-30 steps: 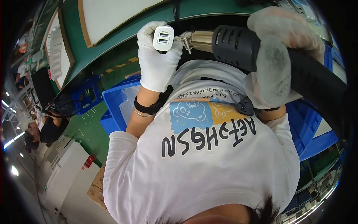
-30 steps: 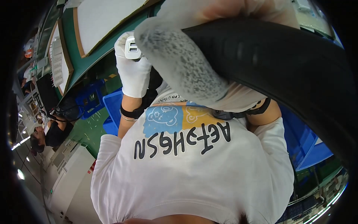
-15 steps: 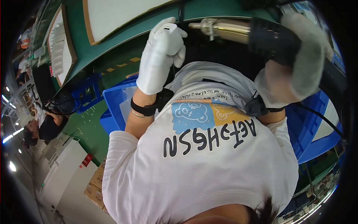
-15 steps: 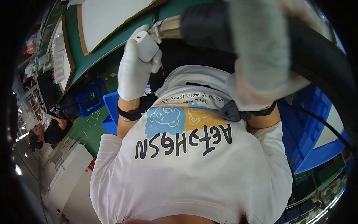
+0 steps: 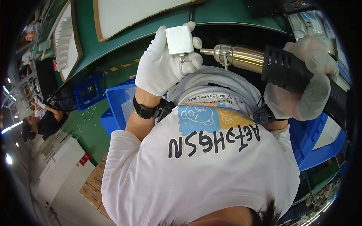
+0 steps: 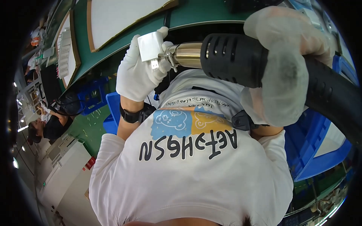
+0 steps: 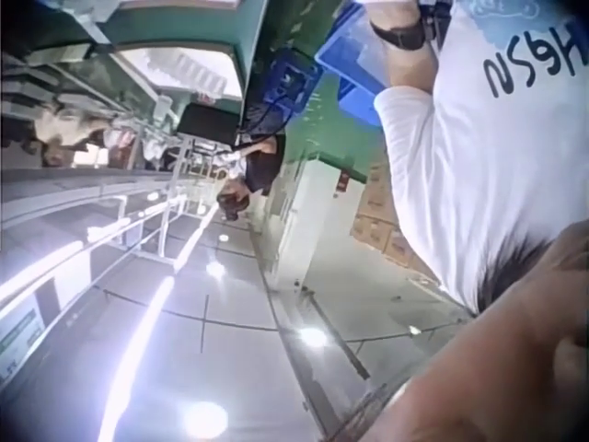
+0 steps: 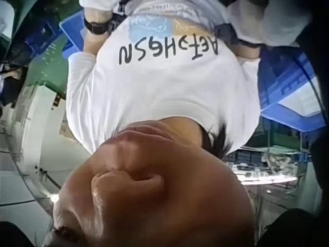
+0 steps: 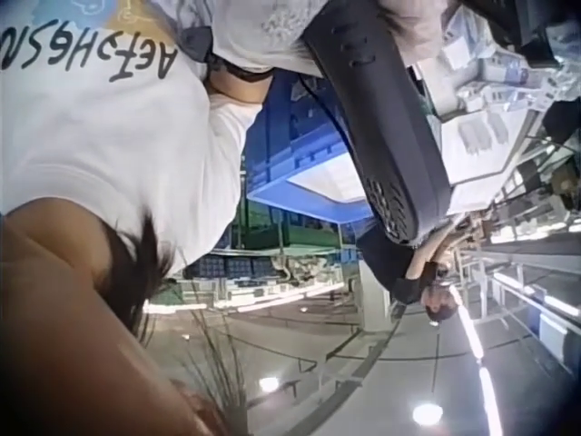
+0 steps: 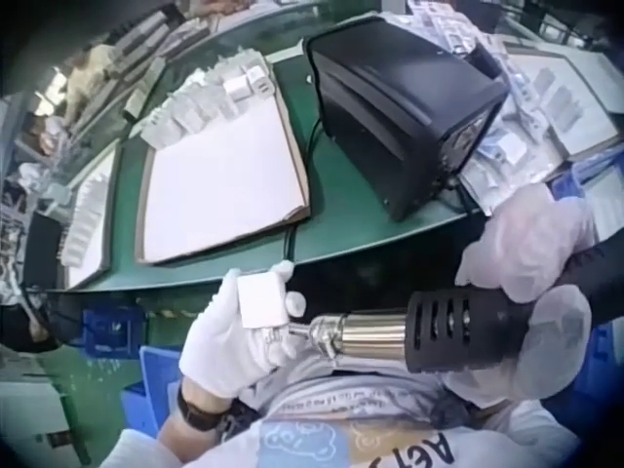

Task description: The person holds a power adapter, applies heat to its seams with a heat gun, and places it on a tray before picking up another one to repeat the process.

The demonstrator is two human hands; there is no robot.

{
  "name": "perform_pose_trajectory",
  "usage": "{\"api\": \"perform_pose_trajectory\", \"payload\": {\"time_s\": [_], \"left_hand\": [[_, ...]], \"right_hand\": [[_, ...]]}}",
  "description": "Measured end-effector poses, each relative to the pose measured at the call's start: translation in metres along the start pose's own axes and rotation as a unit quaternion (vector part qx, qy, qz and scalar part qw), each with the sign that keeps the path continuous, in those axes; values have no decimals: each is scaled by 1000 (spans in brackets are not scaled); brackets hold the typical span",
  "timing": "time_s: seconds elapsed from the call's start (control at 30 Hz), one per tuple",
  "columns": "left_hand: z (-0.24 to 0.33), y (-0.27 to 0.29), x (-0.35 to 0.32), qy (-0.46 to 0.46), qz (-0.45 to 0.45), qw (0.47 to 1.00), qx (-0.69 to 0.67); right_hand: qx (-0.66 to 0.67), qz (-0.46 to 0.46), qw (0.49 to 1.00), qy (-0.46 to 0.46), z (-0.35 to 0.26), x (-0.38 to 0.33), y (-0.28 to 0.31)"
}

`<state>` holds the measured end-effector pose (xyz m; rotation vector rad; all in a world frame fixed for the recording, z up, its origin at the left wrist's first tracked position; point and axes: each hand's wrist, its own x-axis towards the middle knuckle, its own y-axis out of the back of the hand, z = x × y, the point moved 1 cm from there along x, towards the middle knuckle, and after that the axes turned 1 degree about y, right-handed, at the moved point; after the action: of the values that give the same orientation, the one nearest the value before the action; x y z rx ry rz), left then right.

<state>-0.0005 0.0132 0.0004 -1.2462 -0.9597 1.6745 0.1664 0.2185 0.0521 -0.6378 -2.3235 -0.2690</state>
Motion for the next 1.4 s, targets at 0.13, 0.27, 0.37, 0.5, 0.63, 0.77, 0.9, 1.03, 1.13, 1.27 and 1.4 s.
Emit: {"api": "perform_pose_trajectory", "payload": {"time_s": [0.13,0.27,0.37,0.5,0.63,0.77,0.9,1.03,1.13,1.27,1.4], "left_hand": [[0,-8,-7,-80,97,969,212],[4,-4,-10,-261,243,712,605],[7,5,-11,-349,249,523,737],[10,3,-11,-383,227,500,742],[14,-5,-21,-349,264,579,688],[44,-11,-35,-332,208,584,710],[111,-32,-67,-315,205,419,827],[225,-56,-91,-336,296,297,843],[333,-46,-98,-329,350,141,865],[449,10,-91,-231,442,176,849],[492,52,-87,-58,489,226,841]], "right_hand": [[286,58,937,-194,-4,-3,-15],[120,153,979,-61,15,-4,-31],[-8,221,974,35,19,-3,-39],[-48,107,992,38,23,2,-53],[-40,170,982,78,28,6,-57],[-76,310,947,-19,12,10,-50],[-62,286,951,-104,7,-1,-33],[-16,172,980,-100,12,-14,-10],[-49,265,960,-72,5,-3,-42],[-71,281,956,-44,3,-6,-40],[-56,271,960,-47,0,-10,-30]]}}
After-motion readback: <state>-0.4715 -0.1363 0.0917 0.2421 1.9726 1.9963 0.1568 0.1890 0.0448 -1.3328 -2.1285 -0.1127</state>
